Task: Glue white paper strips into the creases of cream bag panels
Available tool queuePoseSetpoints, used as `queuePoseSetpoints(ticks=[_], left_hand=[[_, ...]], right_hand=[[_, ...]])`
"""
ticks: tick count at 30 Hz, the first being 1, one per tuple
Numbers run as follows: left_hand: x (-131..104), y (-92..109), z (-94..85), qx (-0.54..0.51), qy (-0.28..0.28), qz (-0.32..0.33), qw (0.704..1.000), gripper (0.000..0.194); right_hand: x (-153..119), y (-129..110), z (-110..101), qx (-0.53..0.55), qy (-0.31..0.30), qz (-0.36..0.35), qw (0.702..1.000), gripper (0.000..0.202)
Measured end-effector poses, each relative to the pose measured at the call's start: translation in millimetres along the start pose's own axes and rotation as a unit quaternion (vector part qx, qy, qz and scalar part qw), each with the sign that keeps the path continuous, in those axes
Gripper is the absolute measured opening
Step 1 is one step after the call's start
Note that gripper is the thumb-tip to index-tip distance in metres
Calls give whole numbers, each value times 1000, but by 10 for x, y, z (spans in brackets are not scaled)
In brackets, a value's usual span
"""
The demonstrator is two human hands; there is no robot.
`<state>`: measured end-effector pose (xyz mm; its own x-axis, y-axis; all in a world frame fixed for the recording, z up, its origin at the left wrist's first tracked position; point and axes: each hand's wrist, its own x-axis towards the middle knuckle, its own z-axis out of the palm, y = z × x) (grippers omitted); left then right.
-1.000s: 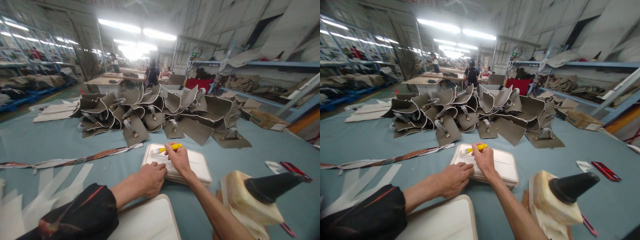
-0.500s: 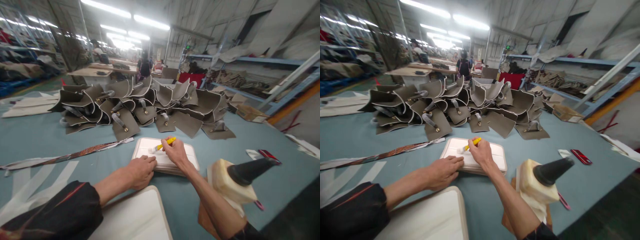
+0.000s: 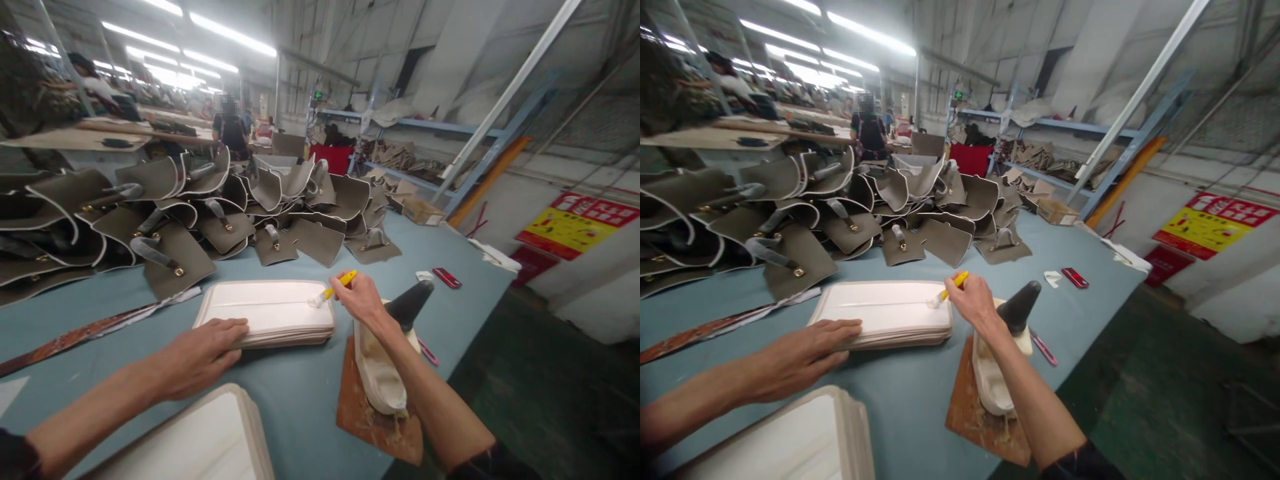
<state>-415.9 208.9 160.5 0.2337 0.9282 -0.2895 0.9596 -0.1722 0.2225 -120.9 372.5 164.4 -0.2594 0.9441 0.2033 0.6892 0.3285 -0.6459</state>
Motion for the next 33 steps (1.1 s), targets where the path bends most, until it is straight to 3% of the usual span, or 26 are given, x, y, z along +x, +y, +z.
queuePoseSetpoints(ticks=[5, 9, 16, 25, 29, 33], left_hand=[[4, -73, 52, -18, 25, 13, 999, 58], [-13, -29, 29, -22, 31, 5, 999, 54], [-54, 153, -86, -2, -9, -12, 1000, 56], [-81, 159, -64, -25, 4, 1, 1000, 49], [-77, 156, -46, -29, 11, 1, 999, 49], [-74, 130, -27, -31, 14, 9, 999, 46]], right_hand=[[-53, 46, -218, -90, 30, 3, 995, 26], [-81, -81, -197, -148, 44, -9, 988, 24], [-46, -636, 342, -136, 5, -67, 988, 22], [-33, -1352, 1167, 46, -42, -113, 992, 31], [-35, -1368, 1328, 87, -51, -99, 990, 30], [-51, -1068, 1093, 77, -34, -64, 994, 29]])
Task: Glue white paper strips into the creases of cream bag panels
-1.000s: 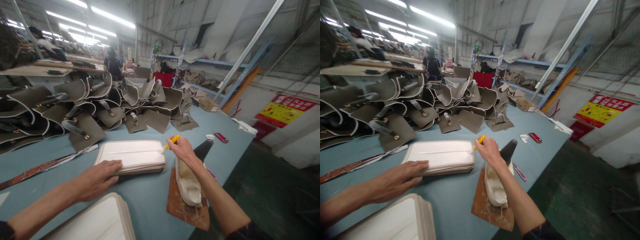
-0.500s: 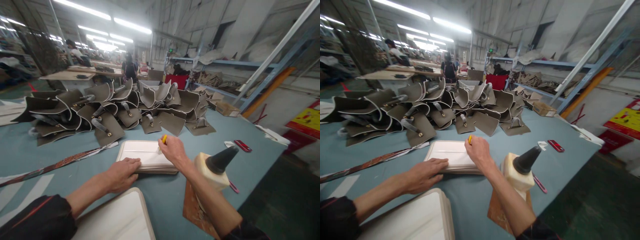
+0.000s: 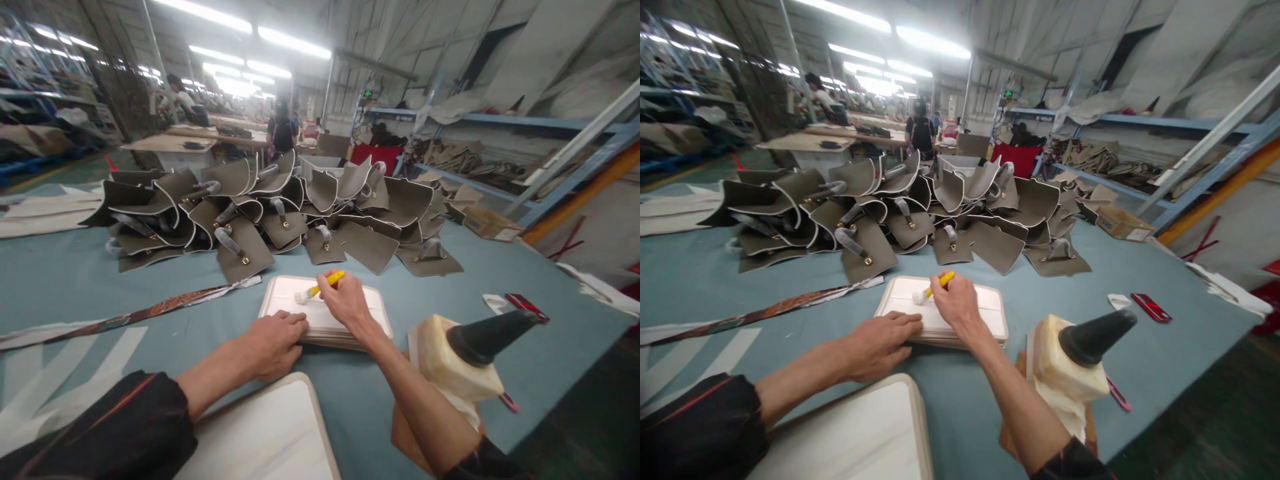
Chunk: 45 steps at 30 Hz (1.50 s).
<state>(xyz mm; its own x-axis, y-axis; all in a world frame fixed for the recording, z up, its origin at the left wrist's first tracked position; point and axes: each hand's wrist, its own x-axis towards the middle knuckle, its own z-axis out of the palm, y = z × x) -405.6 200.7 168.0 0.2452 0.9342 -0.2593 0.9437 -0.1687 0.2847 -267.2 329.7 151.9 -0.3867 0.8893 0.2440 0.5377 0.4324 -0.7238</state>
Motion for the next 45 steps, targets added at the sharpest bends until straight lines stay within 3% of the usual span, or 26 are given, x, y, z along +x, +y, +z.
queuePoseSetpoints(ticks=[5, 8, 15, 22, 27, 31, 35, 40, 45], left_hand=[[13, -80, 4, 5, 3, 8, 1000, 48], [28, -100, -2, 19, 18, 14, 1000, 43], [134, -24, -9, 86, 51, -5, 995, 33], [211, -41, -65, 125, 39, -26, 991, 17], [132, -31, -187, 129, 36, 3, 991, 13], [92, -49, -284, 153, 75, -10, 985, 13], [43, -91, -397, 192, 143, -48, 970, 13], [-134, -179, -538, 238, 233, -71, 940, 14], [-453, -271, -606, 285, 301, -65, 908, 16]], right_hand=[[-184, 416, -659, -34, 38, 46, 998, 31], [-275, 603, -945, -50, 74, 71, 994, 32], [-464, 803, -1169, -1, 125, 84, 989, 37], [-681, 714, -1167, 171, 141, 97, 970, 43], [-842, 679, -1142, 344, 121, 102, 925, 50], [-1052, 685, -1086, 419, 93, 134, 893, 54], [-1168, 703, -966, 433, 75, 167, 883, 60], [-955, 651, -721, 443, 85, 191, 872, 70], [-585, 498, -412, 448, 50, 264, 853, 45]])
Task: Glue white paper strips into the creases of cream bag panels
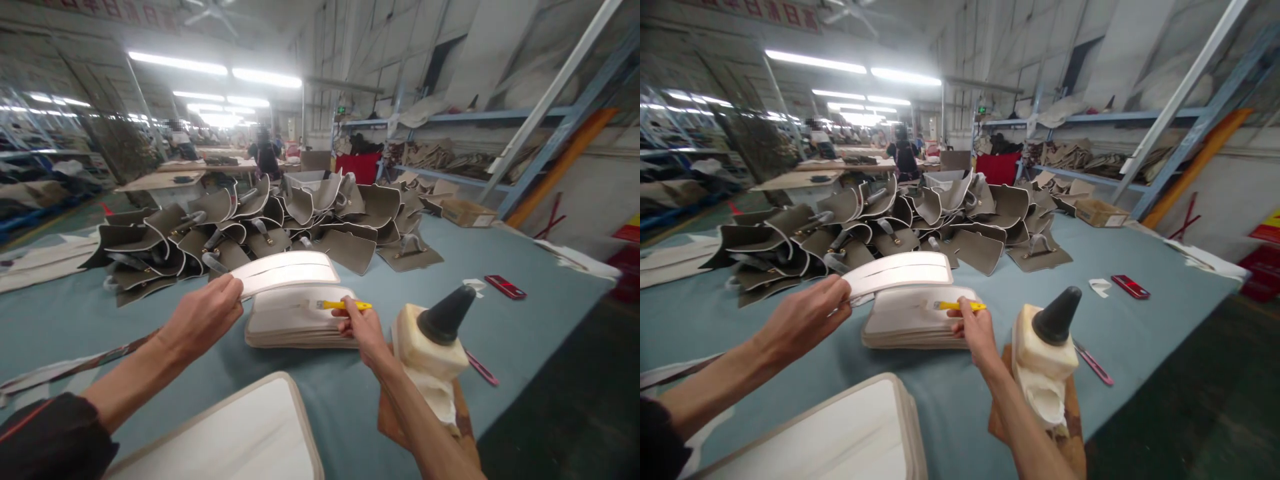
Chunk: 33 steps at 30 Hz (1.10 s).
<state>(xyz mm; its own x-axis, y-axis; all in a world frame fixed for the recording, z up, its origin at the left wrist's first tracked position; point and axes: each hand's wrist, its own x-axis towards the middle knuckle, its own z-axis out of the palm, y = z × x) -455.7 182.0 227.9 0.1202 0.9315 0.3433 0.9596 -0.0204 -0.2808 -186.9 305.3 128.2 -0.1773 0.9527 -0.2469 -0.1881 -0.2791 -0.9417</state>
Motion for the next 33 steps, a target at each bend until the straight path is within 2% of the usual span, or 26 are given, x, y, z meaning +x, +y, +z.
queuePoseSetpoints(ticks=[2, 4, 8, 11, 13, 15, 19, 22, 26, 30, 33], left_hand=[[-125, -55, -70, 14, 17, 10, 1000, 18], [-259, -86, -145, 33, 43, 29, 998, 21], [-522, -80, -296, 82, 147, 105, 980, 24], [-717, -30, -378, 76, 176, 120, 974, 25], [-855, 11, -417, 67, 176, 118, 975, 25], [-1002, 52, -458, 64, 169, 114, 977, 25], [-1339, 135, -614, 57, 152, 99, 982, 25], [-1658, 262, -808, 54, 149, 42, 987, 23], [-2143, 651, -1005, 13, 183, -86, 979, 16], [-2488, 1140, -937, -89, 233, -215, 944, 18], [-2603, 1372, -806, -121, 265, -271, 917, 20]], right_hand=[[42, 1, 78, -9, -3, 32, 999, 35], [9, -16, 35, -16, -10, 55, 998, 30], [-264, -104, -315, -31, -23, 110, 993, 32], [-569, -159, -470, -41, -89, 162, 982, 43], [-760, -167, -408, -40, -152, 161, 974, 46], [-916, -153, -247, -34, -197, 119, 972, 50], [-1158, -110, 88, -50, -226, 32, 972, 65], [-1362, -95, 165, -97, -241, 14, 966, 67], [-1657, -27, 22, -205, -251, -7, 946, 66], [-1760, 136, -208, -296, -222, 17, 929, 81], [-1738, 244, -292, -352, -202, 12, 914, 94]])
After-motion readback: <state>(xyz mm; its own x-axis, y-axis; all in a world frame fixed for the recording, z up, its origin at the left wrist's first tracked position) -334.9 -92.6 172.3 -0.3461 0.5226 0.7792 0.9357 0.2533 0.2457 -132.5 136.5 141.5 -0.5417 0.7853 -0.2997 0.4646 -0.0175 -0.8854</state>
